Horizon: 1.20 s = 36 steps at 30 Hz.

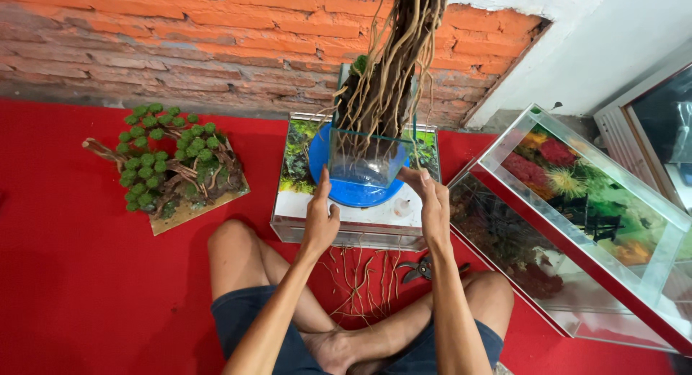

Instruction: The person assembles a miniature bonsai display by applying glue to a root structure and attaching small twigs. They rotate the display stand to access different sides and continue adding twigs to the roots.

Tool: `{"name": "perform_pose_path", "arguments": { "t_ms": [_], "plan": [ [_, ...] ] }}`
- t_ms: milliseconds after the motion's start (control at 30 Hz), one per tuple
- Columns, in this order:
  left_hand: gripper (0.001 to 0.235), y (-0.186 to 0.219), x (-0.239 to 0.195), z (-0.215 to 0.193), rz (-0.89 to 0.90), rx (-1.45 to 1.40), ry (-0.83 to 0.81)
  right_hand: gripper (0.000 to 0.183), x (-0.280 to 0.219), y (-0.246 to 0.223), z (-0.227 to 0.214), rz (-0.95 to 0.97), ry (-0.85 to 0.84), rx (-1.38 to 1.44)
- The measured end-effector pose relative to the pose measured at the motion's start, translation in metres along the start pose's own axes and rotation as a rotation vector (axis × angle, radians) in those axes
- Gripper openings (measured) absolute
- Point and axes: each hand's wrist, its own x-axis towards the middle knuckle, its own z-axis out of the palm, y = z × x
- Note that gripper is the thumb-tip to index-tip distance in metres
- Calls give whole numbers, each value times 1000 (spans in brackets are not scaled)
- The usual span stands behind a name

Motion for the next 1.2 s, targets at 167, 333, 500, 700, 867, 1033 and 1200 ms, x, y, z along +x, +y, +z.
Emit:
{"name": "perform_pose_path", "arguments": {
  "t_ms": [167,333,500,700,867,1033,1200],
  "plan": [
    [93,10,8,-6,-39,0,-6,56,0,7,0,9,-4,14],
    [93,13,12,-11,-38,0,-16,52,-3,-2,-1,-9,-52,-112],
    [93,10,5,-4,-30,26,36,45,7,-12,-11,-114,100,-207],
    [95,22,-13,11,-59,-10,58,33,57,-8,-22,-256,360,-116],
    [97,26,-13,19,-84,-40,53,45,86,-21,-13,-155,190,-55],
    [98,29,-14,20,-80,-34,57,82,95,-40,1,-56,-33,-34],
    [97,19,-10,19,-69,-46,57,82,109,-22,-3,-33,-33,48]
  ]
}}
